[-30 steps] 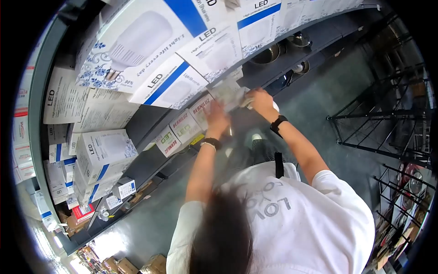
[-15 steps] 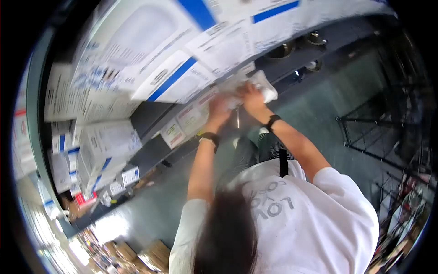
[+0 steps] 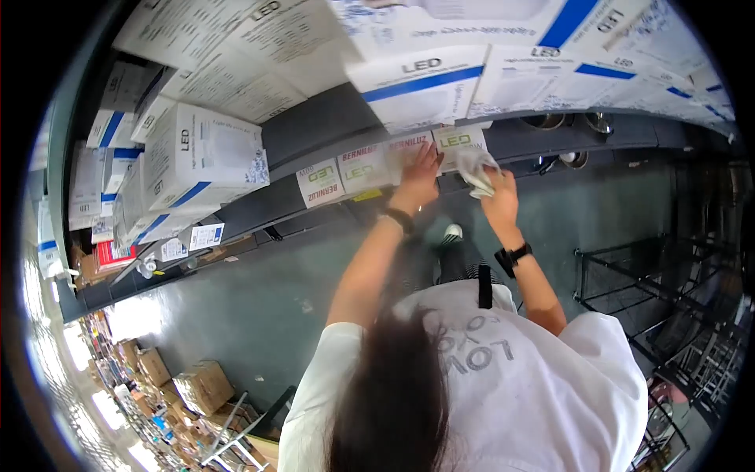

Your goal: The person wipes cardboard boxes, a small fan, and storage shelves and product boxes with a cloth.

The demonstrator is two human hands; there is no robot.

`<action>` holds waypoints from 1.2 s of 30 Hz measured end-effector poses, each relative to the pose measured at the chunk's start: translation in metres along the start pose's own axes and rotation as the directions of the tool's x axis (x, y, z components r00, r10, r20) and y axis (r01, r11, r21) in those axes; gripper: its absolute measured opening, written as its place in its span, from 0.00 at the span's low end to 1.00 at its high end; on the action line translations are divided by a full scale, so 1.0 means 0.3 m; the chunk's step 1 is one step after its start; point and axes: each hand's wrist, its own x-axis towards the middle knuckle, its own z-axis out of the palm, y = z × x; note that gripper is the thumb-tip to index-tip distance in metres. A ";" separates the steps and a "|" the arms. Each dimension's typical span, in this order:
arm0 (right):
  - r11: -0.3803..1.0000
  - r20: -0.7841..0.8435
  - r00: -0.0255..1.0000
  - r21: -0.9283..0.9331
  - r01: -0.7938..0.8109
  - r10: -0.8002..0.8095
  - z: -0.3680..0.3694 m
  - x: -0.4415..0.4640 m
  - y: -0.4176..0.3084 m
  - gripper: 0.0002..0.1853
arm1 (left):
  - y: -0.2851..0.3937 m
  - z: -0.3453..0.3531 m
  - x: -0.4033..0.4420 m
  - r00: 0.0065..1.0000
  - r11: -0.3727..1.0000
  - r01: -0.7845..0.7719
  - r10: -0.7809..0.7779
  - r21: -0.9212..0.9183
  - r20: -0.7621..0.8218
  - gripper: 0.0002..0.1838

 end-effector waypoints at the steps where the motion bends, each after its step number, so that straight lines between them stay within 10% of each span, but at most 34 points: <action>1: 0.995 -0.020 0.995 0.046 -0.092 0.093 -0.012 -0.012 0.006 0.33 | -0.013 -0.017 -0.009 0.998 1.000 -0.015 0.015 -0.002 -0.064 0.36; 4: 0.970 -0.024 0.972 0.079 -0.230 0.232 -0.059 -0.053 -0.056 0.36 | -0.042 -0.061 -0.119 0.979 0.999 0.049 -0.051 -0.020 -0.195 0.36; 11: 0.992 0.280 0.960 0.129 -0.010 -0.027 0.108 -0.088 -0.440 0.34 | -0.412 -0.198 -0.568 0.687 0.763 0.629 -0.636 -0.149 -0.351 0.42; 14: 0.987 0.521 0.846 0.160 0.034 -0.114 0.287 -0.110 -0.646 0.35 | -0.614 -0.133 -0.728 0.689 0.721 0.639 -0.691 -0.269 -0.216 0.42; 18: 0.987 0.450 0.879 0.107 0.124 -0.159 0.562 -0.126 -0.893 0.38 | -0.664 -0.286 -0.827 0.878 0.627 0.404 -0.470 -0.667 0.090 0.39; 22: 0.942 0.448 0.872 -0.157 0.297 -0.201 0.758 -0.158 -1.000 0.39 | -0.752 -0.188 -0.846 0.824 0.451 0.534 -0.466 -0.715 0.321 0.31; 25: 0.953 0.551 0.820 -0.132 0.273 -0.158 0.820 -0.217 -0.977 0.40 | -0.791 -0.090 -0.856 0.920 0.467 0.308 -0.369 -0.829 0.135 0.25; 28: 0.967 0.621 0.771 -0.083 0.240 -0.138 0.731 -0.283 -1.042 0.40 | -0.789 -0.123 -0.862 0.928 0.206 0.274 -0.312 -0.939 0.203 0.23; 31: 0.978 0.666 0.730 0.001 0.207 -0.154 0.695 -0.309 -1.026 0.27 | -0.822 -0.057 -0.882 0.891 0.388 0.295 -0.441 -0.873 0.105 0.29; 36: 0.924 0.656 0.651 0.260 0.280 -0.382 0.648 -0.288 -1.035 0.23 | -0.753 -0.247 -1.072 0.893 0.297 0.234 -0.443 -0.926 0.084 0.33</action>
